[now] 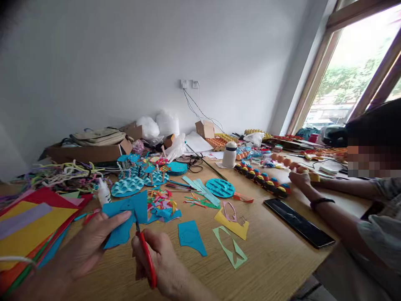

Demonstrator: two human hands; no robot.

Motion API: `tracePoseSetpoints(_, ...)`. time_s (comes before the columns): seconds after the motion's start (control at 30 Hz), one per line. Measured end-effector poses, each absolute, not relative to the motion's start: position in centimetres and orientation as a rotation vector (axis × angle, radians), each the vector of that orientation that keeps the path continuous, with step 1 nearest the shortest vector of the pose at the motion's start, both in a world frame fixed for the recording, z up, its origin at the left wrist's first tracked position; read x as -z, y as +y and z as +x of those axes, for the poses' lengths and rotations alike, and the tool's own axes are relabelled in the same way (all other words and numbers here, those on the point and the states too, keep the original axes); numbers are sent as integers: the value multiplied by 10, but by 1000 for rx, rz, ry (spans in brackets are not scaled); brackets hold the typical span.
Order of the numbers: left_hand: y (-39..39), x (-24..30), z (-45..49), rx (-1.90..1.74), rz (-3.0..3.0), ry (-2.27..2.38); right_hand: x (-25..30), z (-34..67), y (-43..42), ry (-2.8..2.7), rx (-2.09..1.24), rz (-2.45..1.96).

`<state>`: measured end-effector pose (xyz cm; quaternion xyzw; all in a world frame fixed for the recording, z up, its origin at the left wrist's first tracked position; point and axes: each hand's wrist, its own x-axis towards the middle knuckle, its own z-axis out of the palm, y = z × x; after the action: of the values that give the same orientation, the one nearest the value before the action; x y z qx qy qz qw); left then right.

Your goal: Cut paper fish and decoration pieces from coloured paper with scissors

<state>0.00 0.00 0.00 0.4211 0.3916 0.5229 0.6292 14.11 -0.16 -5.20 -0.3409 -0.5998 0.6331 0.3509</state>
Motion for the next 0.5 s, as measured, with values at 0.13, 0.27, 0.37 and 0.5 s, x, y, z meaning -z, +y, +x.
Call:
tracePoseSetpoints(0.13,0,2,4,-1219,952,908,56,141,-3,-1522,-1634,-815)
tracePoseSetpoints(0.27,-3,0,9,-1208,934,897,53,142,-4,-1534,-1612,-774)
tracePoseSetpoints(0.37,-4,0,11,-1197,940,902,50,143,-6,-1544,-1602,-771)
tracePoseSetpoints(0.5,-4,3,11,-1192,940,934,47,141,-7,-1500,-1624,-821)
